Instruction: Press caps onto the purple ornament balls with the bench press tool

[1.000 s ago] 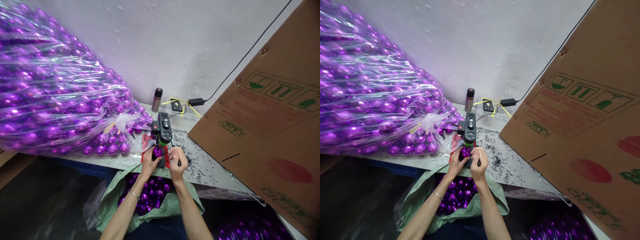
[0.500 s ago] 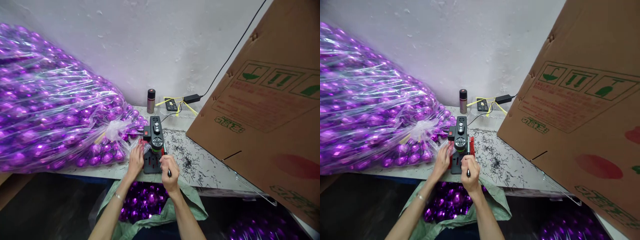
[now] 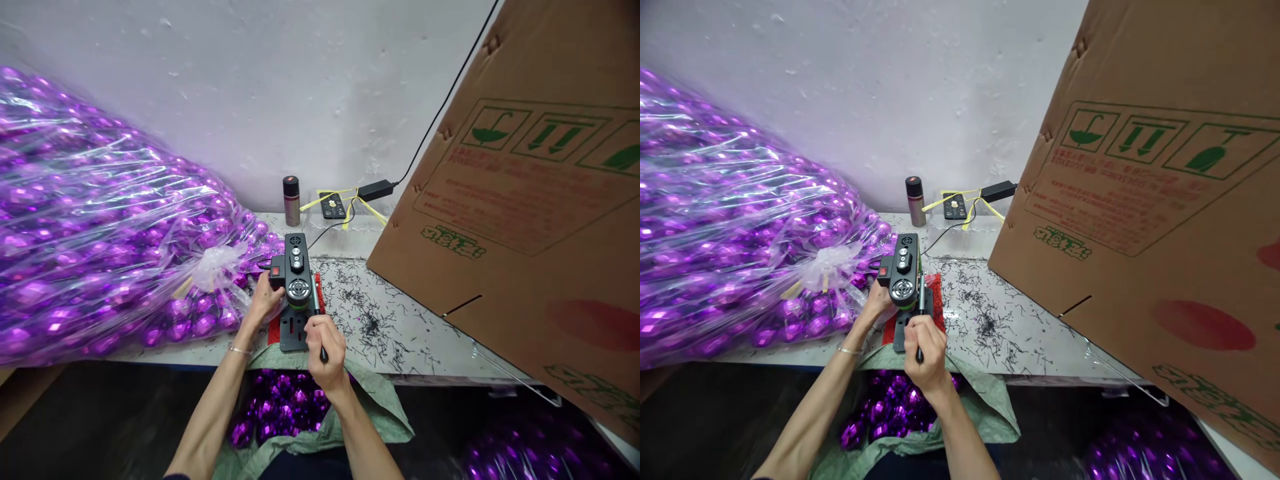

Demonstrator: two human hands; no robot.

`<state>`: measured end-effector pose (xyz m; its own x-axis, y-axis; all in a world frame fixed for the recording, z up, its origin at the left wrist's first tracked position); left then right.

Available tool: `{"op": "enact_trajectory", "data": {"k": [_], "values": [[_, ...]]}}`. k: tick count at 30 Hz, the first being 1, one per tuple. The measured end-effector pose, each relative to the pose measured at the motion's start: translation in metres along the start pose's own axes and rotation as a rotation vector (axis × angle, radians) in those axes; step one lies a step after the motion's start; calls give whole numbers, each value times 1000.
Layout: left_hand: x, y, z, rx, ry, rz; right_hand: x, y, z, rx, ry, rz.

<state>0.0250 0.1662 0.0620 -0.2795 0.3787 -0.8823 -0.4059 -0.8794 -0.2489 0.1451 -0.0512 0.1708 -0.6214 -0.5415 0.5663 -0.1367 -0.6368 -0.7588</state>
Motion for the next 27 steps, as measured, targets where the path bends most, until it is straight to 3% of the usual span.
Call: {"op": "enact_trajectory", "data": {"k": [2,5,7,10,12,16,19,22,27], "values": [[11,23,16,-86,146,115,0,0,0,-4,-10,-5],[21,61,28,-121,483,237,-1,0,1,-16,-14,-25],[20,85,29,-98,655,269,-1,0,1,-23,-12,-39],[19,109,17,-16,740,296,0,-2,1,-21,2,-45],[20,119,3,2,724,322,1,-3,2,-8,20,-45],[18,125,-28,-74,641,366,2,-6,4,14,42,-28],[4,123,-44,-96,484,270,2,-6,5,28,60,-13],[-11,122,-50,-77,219,157,2,-5,5,44,70,-2],[-11,120,-51,-74,-33,121,3,-5,5,56,67,6]]}}
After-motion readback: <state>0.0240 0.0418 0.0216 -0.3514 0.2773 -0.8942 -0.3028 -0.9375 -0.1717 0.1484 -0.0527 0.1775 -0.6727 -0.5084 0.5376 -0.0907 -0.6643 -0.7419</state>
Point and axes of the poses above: each hand's wrist, its own y-axis away from the middle knuckle, its own z-axis out of the back of the hand, x = y × z, the point moved 6 cm from there along -y, towards the middle knuckle, and after that the axes turned 12 degrees about x, right-handed, at the moved point
